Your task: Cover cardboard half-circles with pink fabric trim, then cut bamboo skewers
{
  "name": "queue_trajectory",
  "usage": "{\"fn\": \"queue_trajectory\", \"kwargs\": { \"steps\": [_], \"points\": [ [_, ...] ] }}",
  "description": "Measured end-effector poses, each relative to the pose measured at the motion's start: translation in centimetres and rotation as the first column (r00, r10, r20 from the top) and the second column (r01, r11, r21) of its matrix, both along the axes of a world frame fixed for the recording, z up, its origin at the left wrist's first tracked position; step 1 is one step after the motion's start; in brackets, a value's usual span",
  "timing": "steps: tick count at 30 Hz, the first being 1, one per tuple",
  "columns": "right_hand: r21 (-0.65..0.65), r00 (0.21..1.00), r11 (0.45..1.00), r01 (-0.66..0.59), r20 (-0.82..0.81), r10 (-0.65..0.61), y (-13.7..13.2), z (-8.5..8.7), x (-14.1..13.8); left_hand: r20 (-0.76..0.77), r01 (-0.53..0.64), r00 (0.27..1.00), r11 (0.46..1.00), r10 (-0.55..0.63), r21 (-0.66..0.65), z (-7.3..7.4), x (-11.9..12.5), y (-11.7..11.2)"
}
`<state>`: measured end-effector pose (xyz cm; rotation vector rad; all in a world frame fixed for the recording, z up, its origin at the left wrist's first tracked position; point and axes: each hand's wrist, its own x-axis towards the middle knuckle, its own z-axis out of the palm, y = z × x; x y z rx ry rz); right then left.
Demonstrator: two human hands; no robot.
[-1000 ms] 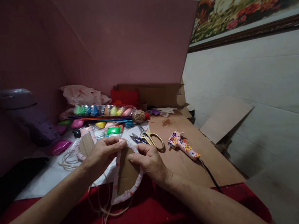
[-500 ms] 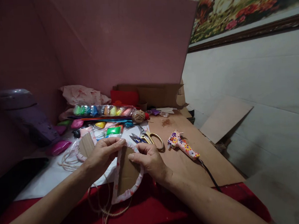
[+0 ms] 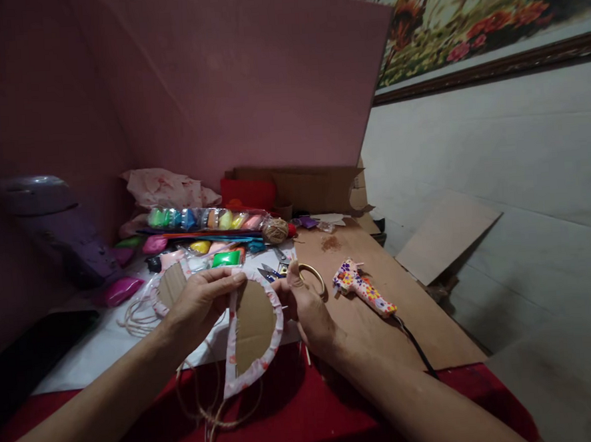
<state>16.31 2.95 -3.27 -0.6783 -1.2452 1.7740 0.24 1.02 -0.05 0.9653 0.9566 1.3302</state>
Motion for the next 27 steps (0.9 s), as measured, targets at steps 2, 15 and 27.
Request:
{"fn": "queue_trajectory", "kwargs": {
  "steps": [2,15,27],
  "points": [
    [0.021,0.997,0.998,0.052,0.051,-0.053,-0.02,0.03,-0.01,0.019,-0.036,0.999,0.999,0.036,0.01,-0.01,-0.17,0.14],
    [0.097,0.984,0.995,0.036,0.169,-0.052,-0.35,0.26,-0.31,-0.02,-0.082,0.996,0.994,0.084,0.069,-0.32,0.15,0.04],
    [0.107,0.99,0.994,0.018,0.138,-0.032,0.2,-0.39,0.04,0.158,-0.28,0.95,0.959,0.27,0.047,-0.7,-0.6,0.85]
  ]
}}
